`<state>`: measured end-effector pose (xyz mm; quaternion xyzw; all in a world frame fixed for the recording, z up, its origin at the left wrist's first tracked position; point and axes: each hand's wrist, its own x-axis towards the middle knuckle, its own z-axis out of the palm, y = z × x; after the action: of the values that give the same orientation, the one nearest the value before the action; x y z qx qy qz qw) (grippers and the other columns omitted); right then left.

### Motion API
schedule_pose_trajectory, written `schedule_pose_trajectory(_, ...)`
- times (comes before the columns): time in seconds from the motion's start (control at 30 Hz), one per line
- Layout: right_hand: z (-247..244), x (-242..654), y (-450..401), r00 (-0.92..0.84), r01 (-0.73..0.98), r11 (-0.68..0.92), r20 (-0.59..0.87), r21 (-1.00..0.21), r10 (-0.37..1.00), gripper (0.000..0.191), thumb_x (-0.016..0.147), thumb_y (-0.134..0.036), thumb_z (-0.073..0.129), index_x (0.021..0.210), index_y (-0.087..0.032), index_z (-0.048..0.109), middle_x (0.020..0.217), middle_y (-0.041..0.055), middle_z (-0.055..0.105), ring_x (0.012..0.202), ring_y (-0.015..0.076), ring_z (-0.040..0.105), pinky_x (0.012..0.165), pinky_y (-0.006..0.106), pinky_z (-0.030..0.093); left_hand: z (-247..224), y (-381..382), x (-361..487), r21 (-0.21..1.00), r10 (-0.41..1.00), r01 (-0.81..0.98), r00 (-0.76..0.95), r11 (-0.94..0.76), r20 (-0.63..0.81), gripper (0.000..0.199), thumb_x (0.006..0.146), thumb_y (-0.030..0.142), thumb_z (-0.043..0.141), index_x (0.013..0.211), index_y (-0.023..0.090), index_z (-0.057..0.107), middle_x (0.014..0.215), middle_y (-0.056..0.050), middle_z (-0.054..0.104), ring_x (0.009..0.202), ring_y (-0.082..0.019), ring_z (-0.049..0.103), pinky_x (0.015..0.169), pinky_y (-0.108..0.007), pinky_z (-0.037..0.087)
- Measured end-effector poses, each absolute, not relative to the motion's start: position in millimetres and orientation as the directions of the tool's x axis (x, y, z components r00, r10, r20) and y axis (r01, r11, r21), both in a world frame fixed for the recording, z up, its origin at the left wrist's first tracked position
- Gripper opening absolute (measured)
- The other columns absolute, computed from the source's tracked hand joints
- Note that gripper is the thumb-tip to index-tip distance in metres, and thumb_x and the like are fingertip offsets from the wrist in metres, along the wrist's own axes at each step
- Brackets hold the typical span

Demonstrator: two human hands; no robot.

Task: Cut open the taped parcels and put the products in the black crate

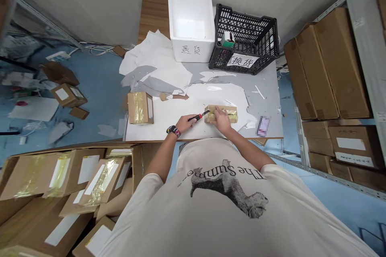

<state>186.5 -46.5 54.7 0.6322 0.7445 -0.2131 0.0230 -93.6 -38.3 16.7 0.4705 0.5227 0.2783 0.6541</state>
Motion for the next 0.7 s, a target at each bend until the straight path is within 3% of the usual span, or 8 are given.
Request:
schedule_pose_trajectory(0.17, 58, 185, -43, -0.197, 0.956, 0.11, -0.314, -0.273, 0.929, 0.051, 0.094, -0.027, 0.091, 0.139, -0.018, 0.07, 0.176, 0.0251, 0.058, 0.151, 0.0398, 0.066, 0.142, 0.064, 0.029, 18, -25, -93, 0.899, 0.817, 0.214, 0.378, 0.381, -0.436, 0.04, 0.085, 0.038, 0.089, 0.123, 0.026, 0.092, 0.078, 0.0, 0.08, 0.051, -0.016, 0.059, 0.056, -0.028, 0.052)
schedule_pose_trajectory(0.37, 58, 186, -40, -0.214, 0.951, 0.131, -0.294, -0.279, 0.932, 0.064, 0.097, -0.028, 0.088, 0.154, -0.015, 0.063, 0.155, 0.0235, 0.074, 0.138, 0.04, 0.073, 0.139, 0.065, 0.032, 25, -12, -99, 0.855, 0.728, 0.182, 0.457, 0.485, -0.511, 0.039, 0.085, 0.038, 0.093, 0.123, 0.028, 0.09, 0.065, 0.002, 0.072, 0.041, -0.013, 0.054, 0.042, -0.025, 0.039)
schedule_pose_trajectory(0.47, 61, 187, -40, -0.224, 0.951, 0.144, -0.288, -0.274, 0.931, 0.053, 0.103, -0.033, 0.083, 0.149, -0.016, 0.066, 0.147, 0.0215, 0.078, 0.133, 0.0396, 0.074, 0.138, 0.066, 0.031, 26, -18, -102, 0.86, 0.763, 0.134, 0.41, 0.492, -0.5, 0.042, 0.084, 0.047, 0.094, 0.121, 0.029, 0.09, 0.063, 0.003, 0.071, 0.038, -0.014, 0.054, 0.037, -0.024, 0.037)
schedule_pose_trajectory(0.57, 67, 191, -43, -0.218, 0.943, 0.131, -0.27, -0.304, 0.938, 0.034, 0.115, -0.04, 0.065, 0.141, -0.019, 0.07, 0.141, 0.0183, 0.08, 0.132, 0.0393, 0.072, 0.138, 0.069, 0.027, 24, -29, -112, 0.849, 0.766, 0.112, 0.382, 0.517, -0.517, 0.048, 0.083, 0.051, 0.095, 0.122, 0.025, 0.089, 0.066, 0.0, 0.073, 0.041, -0.015, 0.058, 0.037, -0.024, 0.038)
schedule_pose_trajectory(0.63, 68, 195, -44, -0.195, 0.941, 0.112, -0.24, -0.321, 0.951, 0.039, 0.121, -0.039, 0.047, 0.145, -0.021, 0.071, 0.149, 0.0185, 0.077, 0.14, 0.0397, 0.067, 0.137, 0.069, 0.028, 21, -37, -121, 0.823, 0.755, 0.063, 0.363, 0.565, -0.546, 0.051, 0.083, 0.052, 0.095, 0.124, 0.021, 0.088, 0.073, -0.003, 0.077, 0.046, -0.016, 0.061, 0.04, -0.023, 0.042)
schedule_pose_trajectory(0.7, 68, 199, -45, -0.175, 0.943, 0.104, -0.207, -0.316, 0.963, 0.048, 0.121, -0.034, 0.039, 0.156, -0.021, 0.068, 0.165, 0.0191, 0.067, 0.152, 0.0403, 0.058, 0.137, 0.068, 0.03, 17, -44, -130, 0.809, 0.792, -0.035, 0.233, 0.586, -0.564, 0.054, 0.088, 0.053, 0.09, 0.129, 0.019, 0.086, 0.078, -0.006, 0.08, 0.051, -0.015, 0.063, 0.045, -0.024, 0.047)
